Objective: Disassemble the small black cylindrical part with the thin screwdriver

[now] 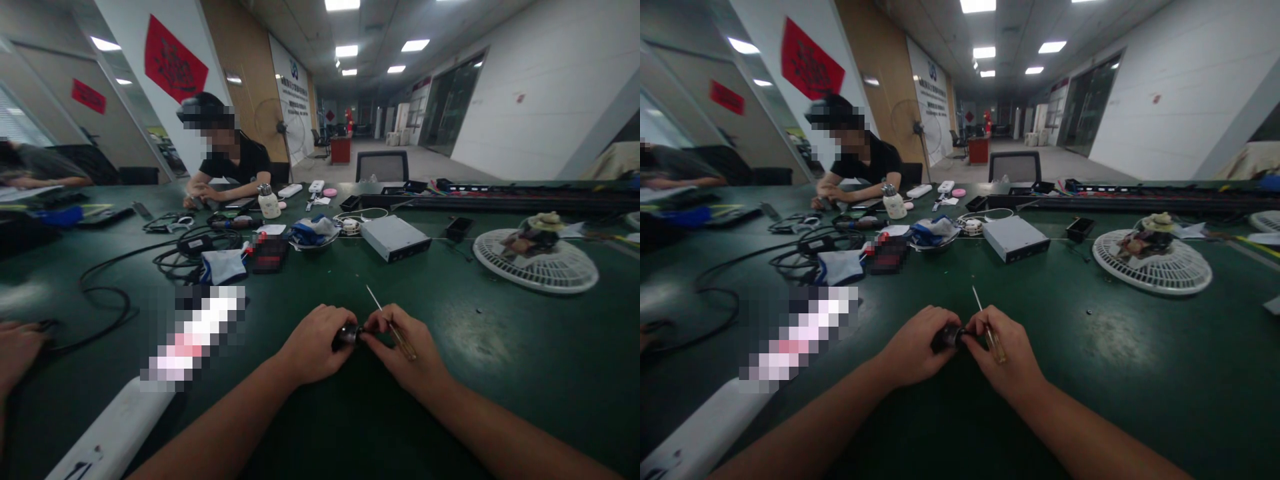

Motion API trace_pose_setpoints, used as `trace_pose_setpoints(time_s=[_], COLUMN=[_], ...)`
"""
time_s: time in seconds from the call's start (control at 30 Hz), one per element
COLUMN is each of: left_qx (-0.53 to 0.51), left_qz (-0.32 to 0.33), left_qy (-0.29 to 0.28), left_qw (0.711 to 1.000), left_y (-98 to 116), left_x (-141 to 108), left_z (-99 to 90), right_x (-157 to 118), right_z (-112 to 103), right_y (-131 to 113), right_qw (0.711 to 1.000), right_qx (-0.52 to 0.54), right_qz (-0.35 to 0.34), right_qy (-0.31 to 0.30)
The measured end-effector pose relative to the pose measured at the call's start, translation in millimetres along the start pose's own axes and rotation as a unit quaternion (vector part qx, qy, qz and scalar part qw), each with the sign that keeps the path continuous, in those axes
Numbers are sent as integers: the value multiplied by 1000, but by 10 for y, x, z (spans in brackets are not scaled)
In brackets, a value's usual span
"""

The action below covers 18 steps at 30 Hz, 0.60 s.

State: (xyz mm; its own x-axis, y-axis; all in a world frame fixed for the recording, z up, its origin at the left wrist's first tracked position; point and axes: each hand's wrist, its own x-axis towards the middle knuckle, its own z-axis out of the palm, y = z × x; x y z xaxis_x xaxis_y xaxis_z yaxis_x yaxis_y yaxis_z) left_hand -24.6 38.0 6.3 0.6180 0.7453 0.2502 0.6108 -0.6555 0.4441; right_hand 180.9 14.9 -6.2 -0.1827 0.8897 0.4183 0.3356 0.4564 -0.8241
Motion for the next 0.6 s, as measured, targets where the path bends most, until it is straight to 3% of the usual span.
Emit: trace_pose_setpoints(time_s=[0.27, 0.5, 0.6], left_qx=[0, -12, -19], left_qz=[14, 37, 39], left_qy=[4, -4, 3], left_qw=[1000, 999, 999], left_y=[15, -3, -5], left_x=[0, 12, 15], left_z=[-28, -29, -35], right_x=[-5, -30, -48], right_z=[-20, -10, 5], right_y=[-43, 27, 32], right_qw=[1000, 998, 997], right_qx=[-14, -45, -66], right_qz=[23, -6, -25], right_qy=[-12, -47, -28])
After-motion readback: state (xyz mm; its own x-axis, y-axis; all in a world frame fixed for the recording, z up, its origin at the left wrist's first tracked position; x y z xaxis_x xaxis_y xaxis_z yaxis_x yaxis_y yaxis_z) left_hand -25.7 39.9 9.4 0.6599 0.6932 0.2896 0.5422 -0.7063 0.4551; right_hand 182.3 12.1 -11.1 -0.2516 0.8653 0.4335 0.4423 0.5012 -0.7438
